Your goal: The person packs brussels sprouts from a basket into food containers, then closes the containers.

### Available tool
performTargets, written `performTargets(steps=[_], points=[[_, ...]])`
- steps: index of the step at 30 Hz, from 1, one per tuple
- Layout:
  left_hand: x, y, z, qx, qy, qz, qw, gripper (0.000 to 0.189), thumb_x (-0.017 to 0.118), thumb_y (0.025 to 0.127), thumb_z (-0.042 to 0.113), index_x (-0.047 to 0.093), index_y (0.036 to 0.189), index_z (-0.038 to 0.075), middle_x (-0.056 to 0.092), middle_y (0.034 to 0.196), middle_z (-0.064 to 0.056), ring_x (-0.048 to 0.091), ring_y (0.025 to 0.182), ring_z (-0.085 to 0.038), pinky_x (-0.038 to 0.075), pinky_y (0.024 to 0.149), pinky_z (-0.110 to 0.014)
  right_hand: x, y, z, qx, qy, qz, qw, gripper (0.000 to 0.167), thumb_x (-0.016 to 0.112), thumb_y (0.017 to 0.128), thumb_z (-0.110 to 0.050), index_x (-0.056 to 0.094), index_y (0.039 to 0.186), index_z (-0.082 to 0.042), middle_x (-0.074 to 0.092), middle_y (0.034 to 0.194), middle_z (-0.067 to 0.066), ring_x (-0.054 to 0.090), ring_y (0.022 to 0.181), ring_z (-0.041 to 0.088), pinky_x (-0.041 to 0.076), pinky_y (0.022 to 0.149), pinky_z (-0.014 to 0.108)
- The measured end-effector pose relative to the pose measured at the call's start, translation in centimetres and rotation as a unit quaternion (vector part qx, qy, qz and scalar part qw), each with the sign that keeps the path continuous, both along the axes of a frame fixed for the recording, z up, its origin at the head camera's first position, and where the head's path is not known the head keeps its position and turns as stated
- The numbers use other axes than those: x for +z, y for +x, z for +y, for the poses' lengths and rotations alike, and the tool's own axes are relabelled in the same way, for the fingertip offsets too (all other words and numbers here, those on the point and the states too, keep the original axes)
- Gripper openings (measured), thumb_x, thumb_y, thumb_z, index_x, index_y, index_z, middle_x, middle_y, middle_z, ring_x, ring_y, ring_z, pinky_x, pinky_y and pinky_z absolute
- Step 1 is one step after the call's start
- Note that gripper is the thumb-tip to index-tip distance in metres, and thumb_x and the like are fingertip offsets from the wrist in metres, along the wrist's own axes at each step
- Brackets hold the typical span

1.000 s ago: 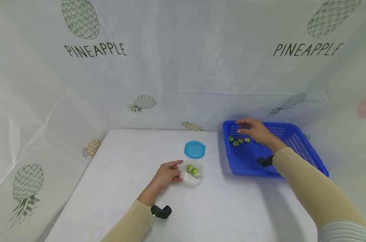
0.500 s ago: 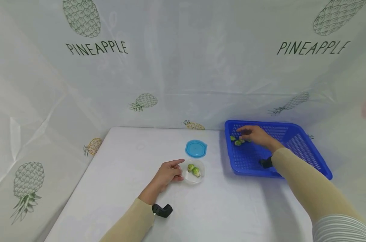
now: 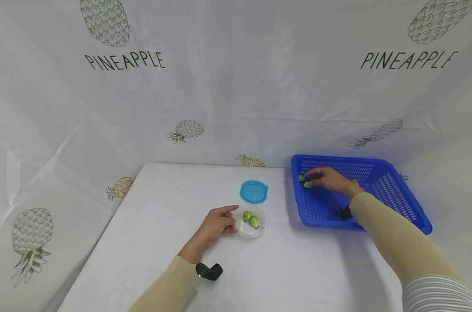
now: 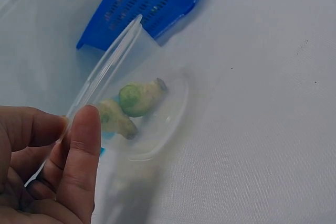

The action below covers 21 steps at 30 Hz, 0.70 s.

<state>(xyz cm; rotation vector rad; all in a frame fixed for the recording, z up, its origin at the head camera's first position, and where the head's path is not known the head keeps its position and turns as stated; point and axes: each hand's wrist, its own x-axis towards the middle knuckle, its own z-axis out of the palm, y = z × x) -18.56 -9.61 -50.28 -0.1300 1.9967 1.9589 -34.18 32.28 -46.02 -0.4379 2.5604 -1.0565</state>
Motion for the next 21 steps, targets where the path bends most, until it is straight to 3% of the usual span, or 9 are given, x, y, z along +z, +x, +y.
performTargets(steps=[7,14,21], points=[[-0.1,-0.1,0.0,-0.001,0.002,0.004,1.0000,0.053,0.062,0.096,-0.003,0.061,0.149,0.008,0.053,0.096,-0.004,0.061,0.073,-0.014,0.065,0.074,-0.026,-0.5,0.0,0.2,0.019,0.005,0.007,0.9998,0.044,0.067,0.101,-0.009,0.061,0.142,0.004,0.061,0.143,0.028,0.054,0.135,0.049,0.045,0.115,0.064],[0.0,0.0,-0.1,0.002,-0.001,0.002,1.0000,0.053,0.062,0.096,-0.003,0.061,0.148,0.008,0.053,0.098,-0.004,0.061,0.073,-0.014,0.065,0.075,-0.026,-1.2,0.0,0.7,0.020,0.018,0.026,0.9993,0.040,0.069,0.099,-0.006,0.064,0.137,0.005,0.065,0.136,0.027,0.058,0.130,0.048,0.048,0.112,0.063],[-0.3,-0.1,-0.2,-0.002,-0.002,0.002,1.0000,0.053,0.062,0.096,-0.003,0.062,0.148,0.009,0.054,0.097,-0.005,0.062,0.074,-0.015,0.065,0.074,-0.026,-0.9,0.3,0.6,0.022,0.045,0.019,0.9986,0.053,0.069,0.098,-0.008,0.055,0.145,0.010,0.063,0.137,0.031,0.058,0.130,0.050,0.050,0.110,0.063]])
